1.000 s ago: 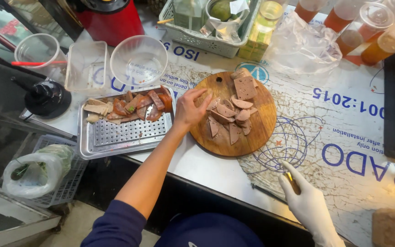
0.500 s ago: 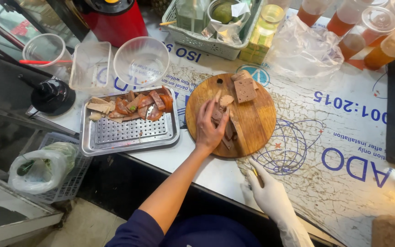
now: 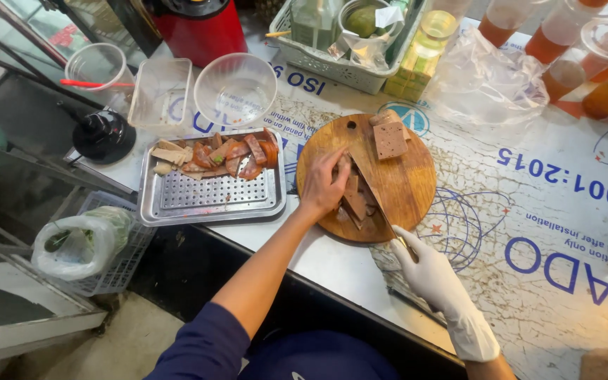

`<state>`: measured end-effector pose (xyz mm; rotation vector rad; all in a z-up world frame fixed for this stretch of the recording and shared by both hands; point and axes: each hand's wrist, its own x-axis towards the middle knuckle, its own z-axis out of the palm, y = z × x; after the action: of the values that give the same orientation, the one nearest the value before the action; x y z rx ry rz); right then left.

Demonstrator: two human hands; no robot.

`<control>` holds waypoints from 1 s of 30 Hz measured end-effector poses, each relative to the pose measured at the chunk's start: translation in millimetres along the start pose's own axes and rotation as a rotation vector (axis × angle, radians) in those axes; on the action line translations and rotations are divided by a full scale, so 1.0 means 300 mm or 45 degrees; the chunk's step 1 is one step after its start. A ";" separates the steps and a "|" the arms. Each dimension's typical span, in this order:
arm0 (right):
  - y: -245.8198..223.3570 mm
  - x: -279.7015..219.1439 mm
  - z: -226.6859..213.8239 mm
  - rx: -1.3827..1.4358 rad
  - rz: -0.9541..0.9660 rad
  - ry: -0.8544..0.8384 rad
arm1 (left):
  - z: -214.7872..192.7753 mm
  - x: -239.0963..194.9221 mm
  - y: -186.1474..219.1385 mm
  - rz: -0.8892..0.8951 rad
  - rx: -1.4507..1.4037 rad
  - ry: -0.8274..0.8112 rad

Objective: The person slices a roll of pink processed meat into thin rounds on a wooden cutting board using a knife. They then transfer the sliced meat into a metal tray and place it on a display shelf. The person proceeds to slice a block of brown meat into thin slices and places them into the same tray.

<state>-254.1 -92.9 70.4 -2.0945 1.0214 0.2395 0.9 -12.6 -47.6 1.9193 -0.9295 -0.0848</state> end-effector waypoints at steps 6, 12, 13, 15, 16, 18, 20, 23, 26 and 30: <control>0.105 0.023 -0.033 0.492 0.107 -0.202 | -0.041 -0.120 0.257 -0.348 0.082 0.020; 0.170 0.067 0.037 1.176 0.176 -0.499 | 0.102 -0.111 0.251 -0.299 0.323 0.379; 0.173 0.067 0.052 1.222 0.227 -0.543 | 0.108 -0.112 0.255 -0.306 0.313 0.400; 0.114 0.051 0.052 1.256 0.263 -0.601 | 0.117 -0.100 0.257 -0.314 0.313 0.441; 0.060 0.019 0.041 1.206 0.227 -0.606 | 0.121 -0.104 0.257 -0.217 0.316 0.524; 0.005 -0.012 0.045 1.147 0.189 -0.623 | 0.128 -0.112 0.255 -0.128 0.328 0.613; 0.001 -0.001 0.070 1.287 0.176 -0.590 | 0.137 -0.109 0.253 -0.155 0.237 0.659; 0.027 0.047 0.123 1.352 0.131 -0.691 | 0.118 -0.109 0.231 -0.127 0.094 0.763; -0.015 0.045 0.158 1.329 0.171 -0.657 | 0.070 -0.113 0.177 -0.153 0.092 0.788; -0.142 0.083 0.259 1.317 0.131 -0.748 | -0.124 -0.097 0.095 -0.197 0.117 0.793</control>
<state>-194.3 -35.9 30.2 -0.9470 0.6588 0.2735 -20.1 26.2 -14.6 1.9243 -0.3708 0.4488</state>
